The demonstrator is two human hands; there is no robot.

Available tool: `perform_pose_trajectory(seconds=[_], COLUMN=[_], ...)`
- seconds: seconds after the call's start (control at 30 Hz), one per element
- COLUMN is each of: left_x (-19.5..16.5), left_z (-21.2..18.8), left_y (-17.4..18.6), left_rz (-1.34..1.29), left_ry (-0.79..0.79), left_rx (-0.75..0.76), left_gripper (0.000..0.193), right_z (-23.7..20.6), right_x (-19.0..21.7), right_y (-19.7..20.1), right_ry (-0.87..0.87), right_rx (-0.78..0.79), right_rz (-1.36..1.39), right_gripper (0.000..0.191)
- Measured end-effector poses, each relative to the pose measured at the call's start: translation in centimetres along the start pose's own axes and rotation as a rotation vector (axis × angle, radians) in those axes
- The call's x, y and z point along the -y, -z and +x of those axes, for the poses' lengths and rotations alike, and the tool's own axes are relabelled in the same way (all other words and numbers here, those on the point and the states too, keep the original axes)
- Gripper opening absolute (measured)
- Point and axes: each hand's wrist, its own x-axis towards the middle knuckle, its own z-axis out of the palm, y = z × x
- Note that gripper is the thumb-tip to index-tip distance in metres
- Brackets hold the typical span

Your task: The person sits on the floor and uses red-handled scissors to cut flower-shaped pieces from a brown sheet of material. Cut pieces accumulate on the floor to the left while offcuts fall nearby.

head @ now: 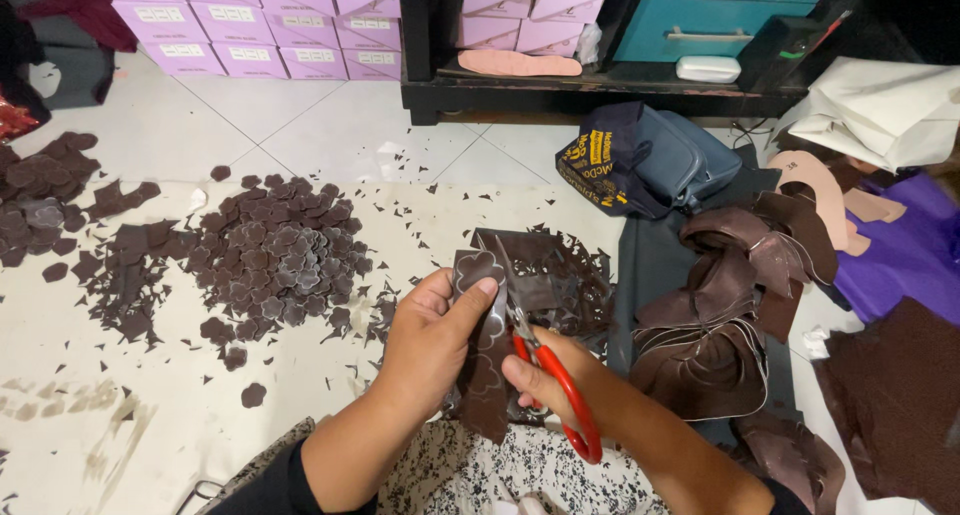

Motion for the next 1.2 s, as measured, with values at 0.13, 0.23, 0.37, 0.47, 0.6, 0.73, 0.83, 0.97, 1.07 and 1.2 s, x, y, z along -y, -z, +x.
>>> perform_pose_trajectory(seconds=[0.13,0.23,0.37,0.47,0.6,0.73,0.83,0.97,1.07,1.2], left_x=[-0.2,-0.3,-0.5,-0.6,-0.5,-0.3,-0.1,0.0,0.0,-0.3], left_z=[0.0,-0.3,-0.6,-0.7,-0.6,-0.5,-0.4,-0.3,-0.2,-0.1], left_y=[0.1,-0.1,-0.3,-0.4,-0.5,-0.4,-0.3,-0.3,-0.4,-0.5], left_rz=[0.043,0.045,0.012,-0.029,-0.009,-0.031,-0.025,-0.029,-0.018,-0.009], left_ry=[-0.008,0.007,0.006,0.006,-0.008,-0.014,-0.003,-0.020,-0.033,-0.070], left_rx=[0.001,-0.002,0.013,0.032,-0.010,-0.010,-0.023,-0.017,-0.015,0.010], left_gripper=[0.014,0.013,0.011,0.012,0.012,0.011,0.011,0.012,0.016,0.016], right_z=[0.0,0.0,0.0,0.1,0.2,0.2,0.1,0.1,0.2,0.2], right_x=[-0.4,-0.7,-0.8,-0.8,-0.5,-0.2,0.0,0.2,0.4,0.7], right_y=[0.1,0.1,-0.2,-0.4,-0.4,-0.5,-0.4,-0.4,-0.5,-0.7], right_ry=[0.084,0.076,0.112,0.115,0.051,0.039,0.061,0.125,0.107,0.041], right_rx=[-0.020,-0.032,-0.030,-0.030,-0.057,-0.075,-0.084,-0.100,-0.112,-0.132], right_rz=[0.029,0.082,0.126,0.163,0.107,0.135,0.112,0.029,0.015,0.032], right_gripper=[0.042,0.041,0.041,0.041,0.045,0.050,0.051,0.052,0.051,0.048])
